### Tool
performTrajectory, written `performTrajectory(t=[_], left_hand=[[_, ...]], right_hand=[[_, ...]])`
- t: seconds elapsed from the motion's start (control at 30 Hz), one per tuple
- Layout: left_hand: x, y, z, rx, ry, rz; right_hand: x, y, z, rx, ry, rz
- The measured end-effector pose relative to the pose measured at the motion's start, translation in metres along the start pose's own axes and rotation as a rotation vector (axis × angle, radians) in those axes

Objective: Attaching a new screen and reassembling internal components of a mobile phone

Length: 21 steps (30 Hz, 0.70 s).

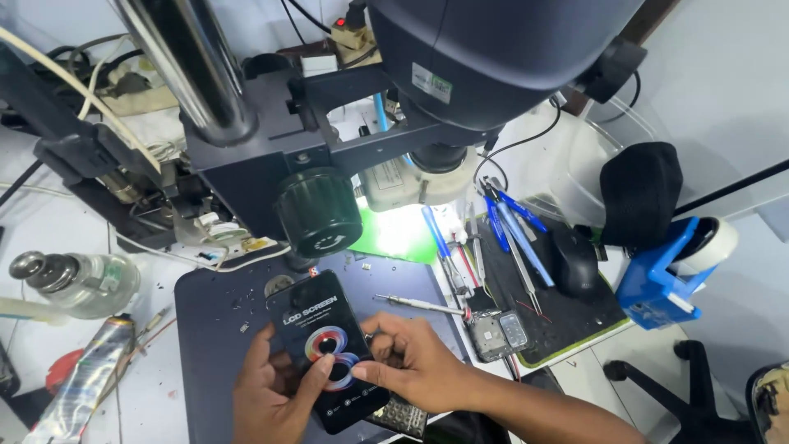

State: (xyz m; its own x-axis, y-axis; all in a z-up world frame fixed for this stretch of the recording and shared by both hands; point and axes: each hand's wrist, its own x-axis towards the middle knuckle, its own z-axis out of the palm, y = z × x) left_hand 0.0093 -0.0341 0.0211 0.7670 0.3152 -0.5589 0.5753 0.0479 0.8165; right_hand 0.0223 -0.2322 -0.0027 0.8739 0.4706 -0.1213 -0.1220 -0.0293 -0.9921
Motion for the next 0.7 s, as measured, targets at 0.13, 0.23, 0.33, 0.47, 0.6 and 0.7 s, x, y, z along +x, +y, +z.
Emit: performTrajectory(t=[0.13,0.23,0.33,0.47,0.6,0.7], left_hand=[[-0.005,0.008,-0.003,-0.095,-0.088,-0.021],[0.013,-0.024,-0.013,-0.042,-0.212,0.327],[0.016,-0.026,-0.014,-0.099,-0.276,0.394],[0.013,-0.020,-0.022,-0.114,-0.345,0.402],[0.016,-0.024,-0.017,-0.054,-0.302,0.399],[0.013,-0.019,-0.017,0.009,-0.260,0.354]], right_hand=[[0.001,0.006,0.001,-0.001,0.015,-0.049],[0.003,0.005,0.004,-0.059,0.050,-0.077],[0.004,0.004,0.006,-0.090,0.046,-0.049],[0.007,-0.001,0.011,-0.067,0.046,-0.055],[0.005,-0.003,0.009,-0.088,0.068,-0.067],[0.005,-0.001,0.006,-0.097,0.044,-0.058]])
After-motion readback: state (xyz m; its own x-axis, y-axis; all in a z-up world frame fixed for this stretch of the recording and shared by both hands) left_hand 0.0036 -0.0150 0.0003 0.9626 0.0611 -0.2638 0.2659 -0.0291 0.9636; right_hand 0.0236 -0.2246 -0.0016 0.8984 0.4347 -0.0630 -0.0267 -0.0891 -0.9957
